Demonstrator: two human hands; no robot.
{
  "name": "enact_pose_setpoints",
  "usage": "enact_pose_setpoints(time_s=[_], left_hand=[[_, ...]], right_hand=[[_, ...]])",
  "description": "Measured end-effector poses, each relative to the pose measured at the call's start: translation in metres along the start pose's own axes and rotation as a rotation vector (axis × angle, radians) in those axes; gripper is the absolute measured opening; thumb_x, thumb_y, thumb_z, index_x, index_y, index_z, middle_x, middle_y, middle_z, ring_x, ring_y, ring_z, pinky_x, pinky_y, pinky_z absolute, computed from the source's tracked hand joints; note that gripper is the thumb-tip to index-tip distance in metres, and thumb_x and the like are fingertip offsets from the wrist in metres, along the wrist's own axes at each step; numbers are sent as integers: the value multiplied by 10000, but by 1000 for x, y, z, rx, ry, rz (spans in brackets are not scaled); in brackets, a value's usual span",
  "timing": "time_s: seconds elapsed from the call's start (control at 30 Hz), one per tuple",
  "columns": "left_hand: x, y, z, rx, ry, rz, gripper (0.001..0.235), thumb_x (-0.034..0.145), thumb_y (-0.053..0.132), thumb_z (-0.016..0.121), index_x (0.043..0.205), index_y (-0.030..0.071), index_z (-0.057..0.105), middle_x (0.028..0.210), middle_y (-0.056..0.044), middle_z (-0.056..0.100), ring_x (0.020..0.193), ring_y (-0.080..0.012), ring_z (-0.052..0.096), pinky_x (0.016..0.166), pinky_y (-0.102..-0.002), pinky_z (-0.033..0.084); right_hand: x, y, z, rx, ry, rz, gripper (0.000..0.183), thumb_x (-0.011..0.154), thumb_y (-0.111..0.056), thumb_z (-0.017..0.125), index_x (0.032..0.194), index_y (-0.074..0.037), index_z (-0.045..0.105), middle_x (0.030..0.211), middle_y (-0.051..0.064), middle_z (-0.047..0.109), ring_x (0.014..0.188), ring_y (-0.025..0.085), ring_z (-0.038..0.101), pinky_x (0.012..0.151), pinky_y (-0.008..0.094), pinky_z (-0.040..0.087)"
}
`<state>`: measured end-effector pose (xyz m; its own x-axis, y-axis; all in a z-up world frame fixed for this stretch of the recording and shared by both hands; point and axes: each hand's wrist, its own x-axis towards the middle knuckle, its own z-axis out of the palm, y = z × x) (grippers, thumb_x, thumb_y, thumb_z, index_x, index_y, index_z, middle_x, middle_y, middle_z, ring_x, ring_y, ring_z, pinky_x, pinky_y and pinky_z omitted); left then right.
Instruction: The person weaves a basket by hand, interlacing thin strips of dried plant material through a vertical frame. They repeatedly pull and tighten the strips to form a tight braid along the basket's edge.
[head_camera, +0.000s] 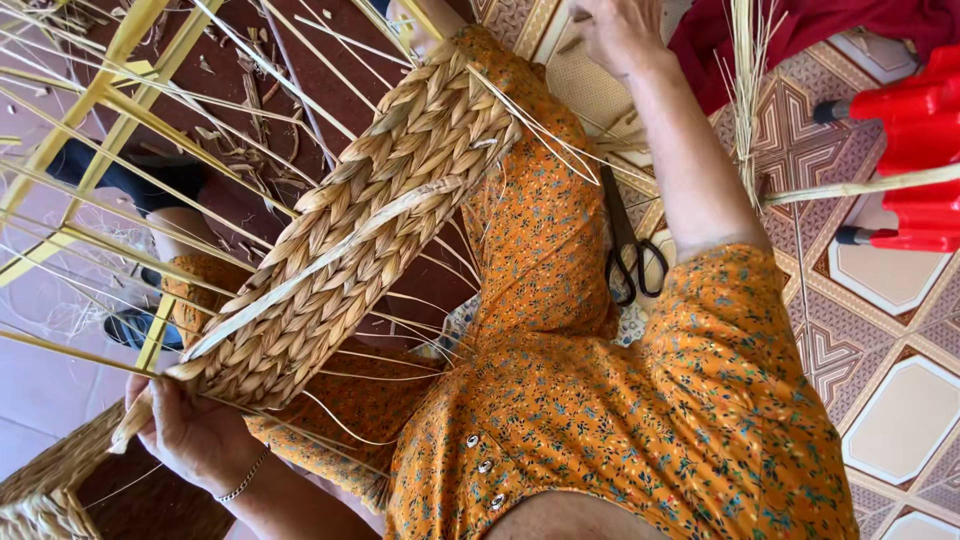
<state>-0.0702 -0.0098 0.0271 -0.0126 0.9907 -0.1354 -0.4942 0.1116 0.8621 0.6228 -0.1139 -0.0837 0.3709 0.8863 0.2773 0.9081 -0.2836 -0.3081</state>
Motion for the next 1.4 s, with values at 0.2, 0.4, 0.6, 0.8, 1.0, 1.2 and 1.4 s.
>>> enact_pose_setpoints(time_s=[0.2, 0.4, 0.6, 0.8, 1.0, 1.2, 1.4], left_hand=[[4, 4, 5, 6, 39, -27, 144, 1115, -6, 670, 1257, 2, 649, 1061, -68, 673, 886, -123, 610, 806, -223, 495], [0, 14, 15, 131, 73, -44, 132, 1092, 29, 654, 1224, 22, 650, 1101, -42, 674, 978, -121, 634, 878, -262, 533], [1, 15, 22, 356, -92, 93, 227, 1110, 62, 658, 1325, 35, 591, 1150, -31, 643, 1023, -111, 616, 920, -258, 546], [0, 11, 24, 536, -221, 331, 290, 1090, -9, 648, 1357, 32, 542, 1220, -69, 677, 1124, -142, 698, 1006, -305, 610], [-3, 16, 18, 1047, -228, 789, 376, 947, -56, 727, 1279, 58, 592, 1233, -121, 654, 1148, -315, 656, 995, -403, 566], [-3, 20, 19, 1183, -365, 873, 385, 916, -33, 693, 1282, 31, 589, 1328, -154, 604, 1133, -316, 640, 967, -394, 560], [12, 37, 34, 1248, -540, 874, 279, 937, -4, 658, 1199, 7, 565, 1261, -158, 612, 1064, -327, 639, 898, -419, 566]], right_hand=[[-22, 35, 24, -337, 10, -182, 145, 865, -53, 801, 843, -189, 754, 1148, 28, 698, 1207, 249, 557, 1032, 463, 472], [20, -39, -59, 315, 123, -208, 112, 1032, -33, 613, 1016, -24, 724, 892, 83, 711, 864, 207, 689, 815, 359, 544], [18, -228, -168, 640, 99, -246, 187, 1242, -31, 497, 1270, 30, 673, 1057, 107, 642, 887, 214, 599, 870, 324, 515], [2, -433, -132, 655, -215, -733, 204, 1078, 10, 785, 1245, -20, 671, 1018, 83, 655, 872, 147, 645, 748, 267, 526], [3, -525, -59, 592, -170, -848, 163, 976, -3, 836, 1028, -47, 688, 966, 41, 675, 869, 205, 650, 749, 356, 533], [-8, -522, -33, 563, -215, -813, 149, 954, -7, 832, 1016, -40, 701, 970, 69, 588, 855, 224, 638, 740, 363, 530], [-9, -515, -19, 401, -47, -929, 147, 910, -70, 845, 925, -71, 699, 872, 47, 595, 837, 248, 576, 719, 390, 491]])
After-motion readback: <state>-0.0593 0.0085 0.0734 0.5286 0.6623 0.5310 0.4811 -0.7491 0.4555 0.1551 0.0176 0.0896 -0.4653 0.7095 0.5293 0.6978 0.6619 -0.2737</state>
